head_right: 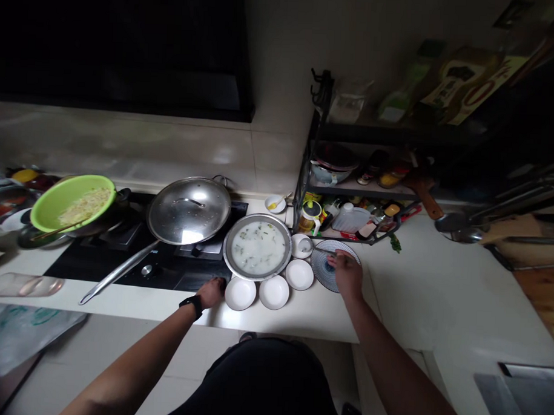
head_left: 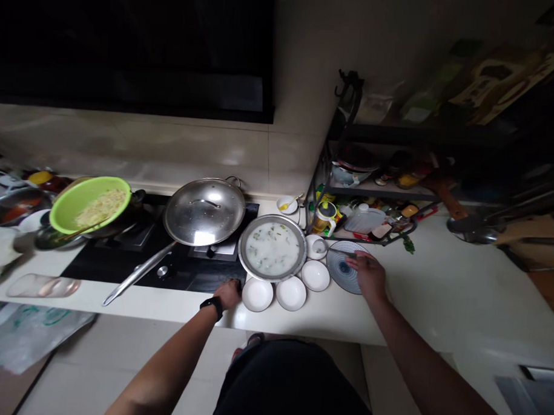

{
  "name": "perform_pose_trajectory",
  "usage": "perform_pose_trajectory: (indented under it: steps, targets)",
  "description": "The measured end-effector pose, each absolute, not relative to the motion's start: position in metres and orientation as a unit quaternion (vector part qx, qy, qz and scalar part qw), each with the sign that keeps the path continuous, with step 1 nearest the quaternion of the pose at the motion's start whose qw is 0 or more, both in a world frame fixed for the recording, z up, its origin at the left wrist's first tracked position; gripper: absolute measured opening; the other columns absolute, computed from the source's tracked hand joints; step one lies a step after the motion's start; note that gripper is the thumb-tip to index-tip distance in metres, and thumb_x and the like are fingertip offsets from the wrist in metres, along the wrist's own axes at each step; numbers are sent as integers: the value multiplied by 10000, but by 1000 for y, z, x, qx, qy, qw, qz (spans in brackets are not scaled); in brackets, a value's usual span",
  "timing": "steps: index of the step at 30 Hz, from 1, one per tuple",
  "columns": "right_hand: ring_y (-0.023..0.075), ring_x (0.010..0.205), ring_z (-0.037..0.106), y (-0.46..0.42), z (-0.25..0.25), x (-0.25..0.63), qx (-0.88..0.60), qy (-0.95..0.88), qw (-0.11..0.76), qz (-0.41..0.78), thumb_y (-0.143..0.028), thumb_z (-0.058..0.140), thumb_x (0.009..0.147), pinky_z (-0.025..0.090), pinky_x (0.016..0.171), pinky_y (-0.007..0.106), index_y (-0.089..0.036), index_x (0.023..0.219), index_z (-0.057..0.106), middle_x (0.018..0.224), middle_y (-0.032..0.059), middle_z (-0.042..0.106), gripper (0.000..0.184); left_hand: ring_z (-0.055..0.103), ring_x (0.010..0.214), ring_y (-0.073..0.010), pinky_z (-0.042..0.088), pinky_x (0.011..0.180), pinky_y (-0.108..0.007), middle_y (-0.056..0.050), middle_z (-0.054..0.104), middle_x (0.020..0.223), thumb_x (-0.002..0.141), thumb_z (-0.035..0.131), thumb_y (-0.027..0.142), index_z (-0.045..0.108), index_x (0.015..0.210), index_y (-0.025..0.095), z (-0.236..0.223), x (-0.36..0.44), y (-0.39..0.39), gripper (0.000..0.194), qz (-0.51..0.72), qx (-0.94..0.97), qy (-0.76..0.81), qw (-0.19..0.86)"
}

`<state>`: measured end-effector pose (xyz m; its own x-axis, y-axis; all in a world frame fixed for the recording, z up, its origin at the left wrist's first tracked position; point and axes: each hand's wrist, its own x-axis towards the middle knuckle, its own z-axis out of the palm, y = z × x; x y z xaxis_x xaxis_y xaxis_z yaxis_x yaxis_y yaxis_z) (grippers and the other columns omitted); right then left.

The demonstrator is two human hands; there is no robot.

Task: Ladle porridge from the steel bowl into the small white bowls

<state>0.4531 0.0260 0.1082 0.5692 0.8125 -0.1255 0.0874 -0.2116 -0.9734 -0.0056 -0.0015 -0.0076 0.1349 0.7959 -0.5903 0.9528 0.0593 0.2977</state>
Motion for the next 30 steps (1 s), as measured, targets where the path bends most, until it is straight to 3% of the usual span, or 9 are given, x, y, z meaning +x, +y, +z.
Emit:
perform_pose_trajectory:
  steps: [5,9,13,16,21,26,30]
  targets:
    - [312,912,825,18,94,448,-673,-543,433,257,-531,538,1010,662,883,495,-204,1065,769,948,128,840,405,753,1068,-296,537,909,-346,-189,777,1182,958,619,355,742,1072,163,-9,-6,-1,255,-121,674,651,328]
    - [300,1144,775,6,93,449,-564,-745,308,178,-289,518,1007,617,1039,477,-229,1146,802,1229,128,808,322,758,1046,-288,535,890,-336,-180,783,1156,957,629,359,744,1050,169,-8,-5,-1,241,-118,671,653,332]
    - [274,1154,770,-4,101,445,-483,-847,206,80,-131,488,997,625,1042,433,-222,1283,774,1316,130,777,414,757,1046,-293,533,874,-335,-172,783,1137,955,633,359,739,1037,170,-6,-5,-2,231,-113,673,651,331]
    - [267,1221,743,-7,110,431,-480,-843,233,71,-137,477,1031,597,1095,424,-238,1346,748,1367,117,755,427,756,1046,-298,535,873,-341,-178,779,1145,959,622,353,737,1032,168,-4,-4,-2,230,-110,673,654,328]
    - [265,1210,747,-3,112,393,-468,-816,298,162,-230,464,1068,609,1071,431,-249,1294,763,1315,110,778,376,750,1067,-299,542,899,-345,-182,780,1142,940,626,327,741,1029,158,-1,-3,-2,223,-112,678,647,331]
    - [313,1001,809,1,91,372,-563,-661,388,310,-525,544,1038,651,949,499,-224,1111,768,1050,142,836,383,749,1075,-304,543,922,-357,-187,778,1156,943,614,325,748,1063,153,-1,-3,-3,249,-110,677,649,329]
    - [312,805,829,6,83,371,-647,-390,489,436,-689,703,889,685,804,467,-186,1018,713,792,113,813,520,746,1105,-301,536,944,-350,-192,775,1179,940,614,311,747,1083,146,0,-2,-3,255,-120,678,648,327]
